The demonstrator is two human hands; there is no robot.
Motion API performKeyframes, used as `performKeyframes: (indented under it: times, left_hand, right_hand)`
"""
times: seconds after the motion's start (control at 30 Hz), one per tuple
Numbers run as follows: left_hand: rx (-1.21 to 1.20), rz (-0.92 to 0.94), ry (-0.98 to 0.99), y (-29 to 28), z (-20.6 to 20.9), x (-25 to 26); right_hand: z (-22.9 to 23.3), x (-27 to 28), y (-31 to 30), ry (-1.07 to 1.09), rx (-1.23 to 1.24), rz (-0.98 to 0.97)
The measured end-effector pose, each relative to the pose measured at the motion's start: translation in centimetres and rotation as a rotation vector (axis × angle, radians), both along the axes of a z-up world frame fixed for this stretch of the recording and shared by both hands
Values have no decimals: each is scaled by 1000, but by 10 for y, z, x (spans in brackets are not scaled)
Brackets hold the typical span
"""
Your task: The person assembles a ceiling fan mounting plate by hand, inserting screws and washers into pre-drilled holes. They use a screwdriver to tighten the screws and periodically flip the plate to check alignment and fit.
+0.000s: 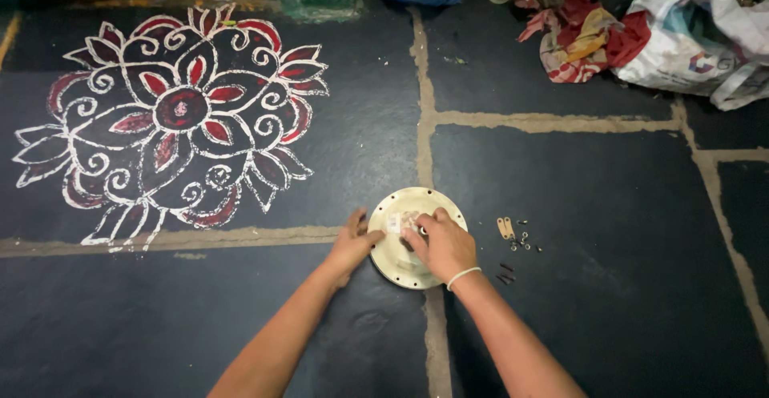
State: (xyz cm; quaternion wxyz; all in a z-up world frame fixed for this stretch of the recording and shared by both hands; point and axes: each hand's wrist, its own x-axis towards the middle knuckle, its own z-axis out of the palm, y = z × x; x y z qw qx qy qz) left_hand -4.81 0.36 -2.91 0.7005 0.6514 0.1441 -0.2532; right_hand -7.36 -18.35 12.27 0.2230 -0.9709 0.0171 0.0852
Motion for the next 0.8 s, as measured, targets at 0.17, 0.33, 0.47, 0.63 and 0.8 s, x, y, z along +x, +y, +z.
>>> performKeyframes:
  times: [0.17, 0.33, 0.47, 0.63, 0.8]
  left_hand:
    - [58, -10, 87, -9, 27, -7]
    - [84, -1, 169, -31, 74, -17]
    - [5, 39, 113, -58, 119, -17]
    - [537, -137, -102, -77, 169, -20]
    - [706, -217, -350, -86, 185, -18]
  right_hand:
    - [-31, -16, -27, 14, 303, -117]
    - [-59, -29, -71, -139, 588, -84]
    - [-73, -41, -99, 39, 982, -253]
    - [-82, -47, -114, 182, 1220, -458]
    - [-98, -44, -108, 169, 1422, -576]
